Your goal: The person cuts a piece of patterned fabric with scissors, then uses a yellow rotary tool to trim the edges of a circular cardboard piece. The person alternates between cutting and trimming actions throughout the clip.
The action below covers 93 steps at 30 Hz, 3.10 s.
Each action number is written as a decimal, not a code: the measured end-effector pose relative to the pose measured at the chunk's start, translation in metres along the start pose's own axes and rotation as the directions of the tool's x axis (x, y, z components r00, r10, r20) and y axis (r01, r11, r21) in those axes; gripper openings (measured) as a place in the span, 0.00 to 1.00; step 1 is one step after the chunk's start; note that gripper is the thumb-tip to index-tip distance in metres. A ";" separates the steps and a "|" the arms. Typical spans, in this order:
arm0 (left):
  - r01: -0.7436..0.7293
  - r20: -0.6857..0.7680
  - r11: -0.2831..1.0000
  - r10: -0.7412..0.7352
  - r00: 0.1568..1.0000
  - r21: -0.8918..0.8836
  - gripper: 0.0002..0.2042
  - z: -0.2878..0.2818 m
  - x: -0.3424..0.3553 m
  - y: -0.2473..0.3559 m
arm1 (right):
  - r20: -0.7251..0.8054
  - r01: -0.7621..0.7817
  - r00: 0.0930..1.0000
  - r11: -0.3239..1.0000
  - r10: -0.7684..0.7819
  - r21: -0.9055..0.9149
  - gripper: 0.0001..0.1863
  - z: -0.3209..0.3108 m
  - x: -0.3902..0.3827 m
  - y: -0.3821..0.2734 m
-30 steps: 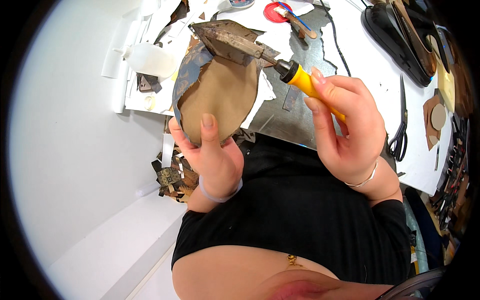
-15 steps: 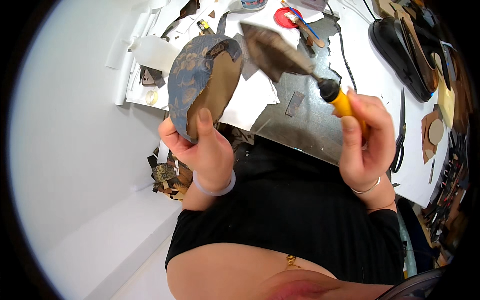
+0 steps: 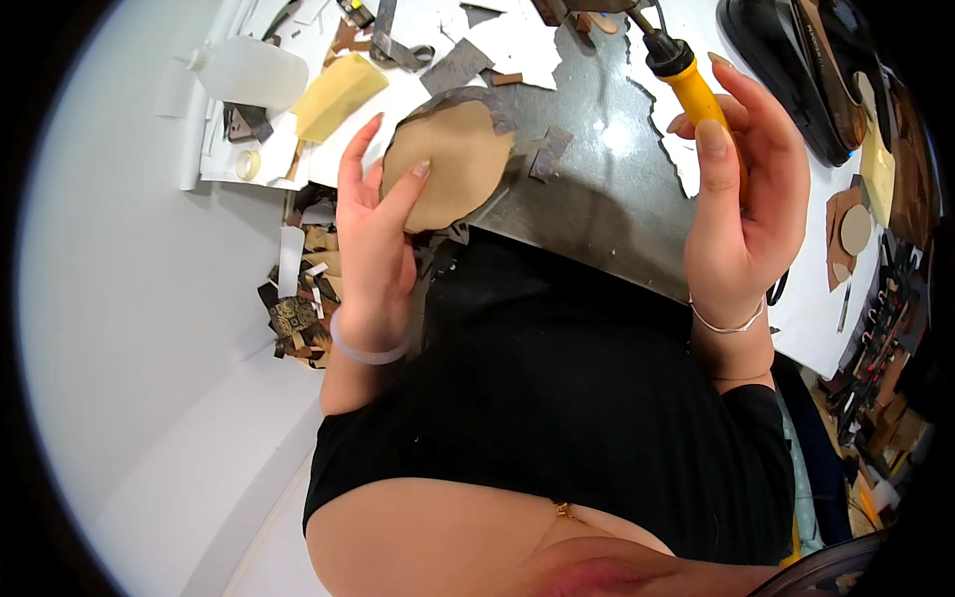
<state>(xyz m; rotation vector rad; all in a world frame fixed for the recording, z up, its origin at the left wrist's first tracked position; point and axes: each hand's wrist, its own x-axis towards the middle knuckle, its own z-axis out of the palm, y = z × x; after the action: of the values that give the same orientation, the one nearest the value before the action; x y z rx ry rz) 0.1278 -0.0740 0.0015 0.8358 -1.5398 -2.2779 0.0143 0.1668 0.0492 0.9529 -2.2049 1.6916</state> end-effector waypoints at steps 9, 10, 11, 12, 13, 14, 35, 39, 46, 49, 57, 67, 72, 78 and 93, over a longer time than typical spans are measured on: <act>0.357 0.231 0.928 -0.326 0.917 -0.106 0.26 -0.011 -0.011 0.012 | -0.027 0.013 1.000 1.000 -0.013 -0.010 0.17 0.010 -0.006 0.014; 0.339 0.236 0.934 -0.307 0.922 -0.113 0.25 -0.009 -0.013 0.013 | 0.013 0.034 0.999 0.999 -0.034 0.004 0.17 0.008 -0.004 0.014; 0.321 0.222 0.941 -0.292 0.930 -0.109 0.24 -0.009 -0.010 0.010 | 0.054 0.053 0.997 0.998 -0.054 0.021 0.17 0.004 -0.001 0.012; 0.303 0.208 0.947 -0.277 0.938 -0.104 0.24 -0.010 -0.003 0.004 | 0.065 0.045 0.997 0.998 -0.047 0.037 0.17 0.003 0.001 0.009; 0.285 0.196 0.953 -0.262 0.945 -0.099 0.23 -0.010 0.001 0.001 | 0.075 0.035 0.996 0.998 -0.039 0.054 0.17 0.002 0.002 0.007; 0.257 0.146 0.962 -0.242 0.959 -0.092 0.21 -0.005 0.003 0.000 | 0.057 -0.001 0.998 0.998 -0.003 0.068 0.17 0.003 0.001 0.003; -0.718 0.240 0.439 0.737 0.632 0.540 0.17 0.007 0.007 -0.024 | 0.179 0.060 0.984 0.965 -0.014 -0.254 0.17 0.011 -0.006 -0.019; -0.743 0.310 0.326 0.757 0.575 0.584 0.19 0.005 0.005 -0.021 | 0.238 0.116 0.970 0.945 -0.042 -0.307 0.15 0.009 -0.007 -0.020; -0.753 0.397 0.177 0.761 0.513 0.633 0.16 0.005 0.003 -0.018 | 0.230 0.149 0.970 0.939 -0.079 -0.309 0.15 0.011 -0.006 -0.020; -0.756 0.389 0.169 0.775 0.498 0.632 0.16 0.004 0.006 -0.019 | 0.243 0.160 0.966 0.935 -0.084 -0.315 0.15 0.011 -0.006 -0.021; -0.743 0.200 0.444 0.776 0.598 0.501 0.15 0.016 0.003 -0.019 | 0.251 0.180 0.963 0.936 -0.104 -0.302 0.16 0.012 -0.007 -0.020; -0.611 0.045 0.666 0.659 0.750 0.428 0.14 0.032 -0.003 -0.005 | 0.289 0.205 0.951 0.929 -0.114 -0.309 0.18 0.012 -0.009 -0.019; -0.627 0.045 0.674 0.666 0.744 0.389 0.14 0.031 -0.001 -0.005 | 0.313 0.207 0.944 0.924 -0.103 -0.320 0.19 0.011 -0.011 -0.020; -0.606 0.012 0.715 0.643 0.765 0.348 0.14 0.031 -0.001 -0.003 | 0.331 0.239 0.936 0.906 -0.119 -0.350 0.19 0.010 -0.014 -0.019; -0.569 0.168 0.754 0.546 0.821 0.330 0.25 0.030 -0.005 0.002 | 0.142 0.027 0.990 0.990 -0.006 -0.141 0.16 -0.001 -0.026 -0.002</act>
<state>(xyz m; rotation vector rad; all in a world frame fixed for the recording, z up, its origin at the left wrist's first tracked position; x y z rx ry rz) 0.1137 -0.0490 0.0127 0.3001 -1.9562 -1.6165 0.0354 0.1773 0.0381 1.0805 -2.3630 1.4774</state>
